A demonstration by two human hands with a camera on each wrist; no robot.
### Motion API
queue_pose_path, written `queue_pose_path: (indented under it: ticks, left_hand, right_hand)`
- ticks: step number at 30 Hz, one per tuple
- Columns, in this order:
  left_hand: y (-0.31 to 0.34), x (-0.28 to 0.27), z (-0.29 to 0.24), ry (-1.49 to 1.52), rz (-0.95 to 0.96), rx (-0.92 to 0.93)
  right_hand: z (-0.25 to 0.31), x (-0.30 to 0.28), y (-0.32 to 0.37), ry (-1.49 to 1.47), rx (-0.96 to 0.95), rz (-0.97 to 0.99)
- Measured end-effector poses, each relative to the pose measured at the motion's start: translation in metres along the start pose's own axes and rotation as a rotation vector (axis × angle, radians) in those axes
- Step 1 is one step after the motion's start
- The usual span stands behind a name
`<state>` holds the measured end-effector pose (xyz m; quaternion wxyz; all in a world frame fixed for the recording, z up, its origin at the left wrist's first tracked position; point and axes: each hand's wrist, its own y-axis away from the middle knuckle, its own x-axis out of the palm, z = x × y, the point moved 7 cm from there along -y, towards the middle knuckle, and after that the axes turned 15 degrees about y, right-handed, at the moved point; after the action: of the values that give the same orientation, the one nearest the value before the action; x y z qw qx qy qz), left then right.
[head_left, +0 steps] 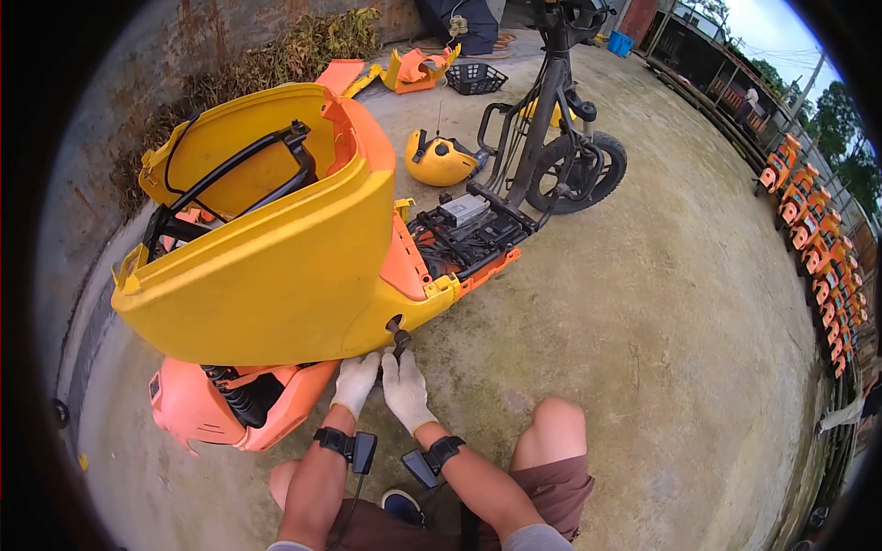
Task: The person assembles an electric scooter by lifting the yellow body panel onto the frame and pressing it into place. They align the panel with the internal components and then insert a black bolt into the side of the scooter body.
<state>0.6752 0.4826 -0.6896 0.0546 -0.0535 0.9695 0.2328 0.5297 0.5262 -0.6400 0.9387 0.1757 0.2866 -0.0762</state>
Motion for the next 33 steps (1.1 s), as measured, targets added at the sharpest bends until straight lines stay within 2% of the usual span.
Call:
queue_pose_path:
  ticks: [1,4,7,9,12,15,18,19,21,23,24,26,29,30,33]
  left_hand:
    - [0.012,0.000,-0.015,-0.042,-0.006,-0.039]
    - [0.008,0.005,-0.015,0.070,0.055,0.045]
    - [0.011,0.002,-0.022,-0.024,0.043,0.092]
    - [-0.001,-0.001,-0.011,0.031,0.048,0.120]
    - [0.000,0.003,-0.011,0.139,0.069,0.093]
    - [0.012,0.007,-0.020,0.229,0.045,0.034]
    - [0.010,0.009,-0.007,0.431,-0.043,0.029]
    - [0.008,0.009,-0.001,0.510,-0.073,0.032]
    - [0.006,0.007,0.004,0.582,-0.105,0.069]
    - [0.005,0.006,0.003,0.570,-0.109,0.140]
    - [0.007,0.006,-0.001,0.478,-0.107,0.143]
    - [0.017,0.001,-0.013,0.294,-0.118,0.142]
    - [0.028,0.000,-0.023,0.230,-0.127,0.295]
    - [0.032,-0.002,-0.027,0.203,-0.143,0.318]
    - [0.035,-0.001,-0.023,0.251,-0.118,0.220]
  right_hand:
    - [0.003,-0.002,-0.001,-0.012,-0.019,-0.017]
    - [0.005,-0.004,0.002,-0.018,0.004,0.007]
    - [0.004,-0.001,0.003,-0.073,-0.018,0.014]
    - [0.001,-0.001,0.000,-0.084,-0.045,0.011]
    - [-0.003,-0.001,-0.004,-0.062,-0.117,0.007]
    - [-0.021,0.010,-0.012,-0.162,-0.253,0.037]
    - [-0.062,0.009,-0.040,-0.590,-0.080,-0.063]
    - [-0.055,-0.005,-0.041,-0.856,0.064,-0.021]
    - [-0.046,-0.033,-0.057,-0.999,0.247,0.014]
    - [-0.035,-0.043,-0.091,-1.145,0.179,0.164]
    - [-0.030,-0.048,-0.101,-1.215,0.212,0.216]
    - [-0.020,-0.050,-0.113,-1.348,0.287,0.335]
    - [-0.016,-0.044,-0.119,-1.370,0.301,0.367]
    - [-0.018,-0.043,-0.117,-1.370,0.360,0.318]
    - [-0.019,-0.044,-0.109,-1.370,0.424,0.301]
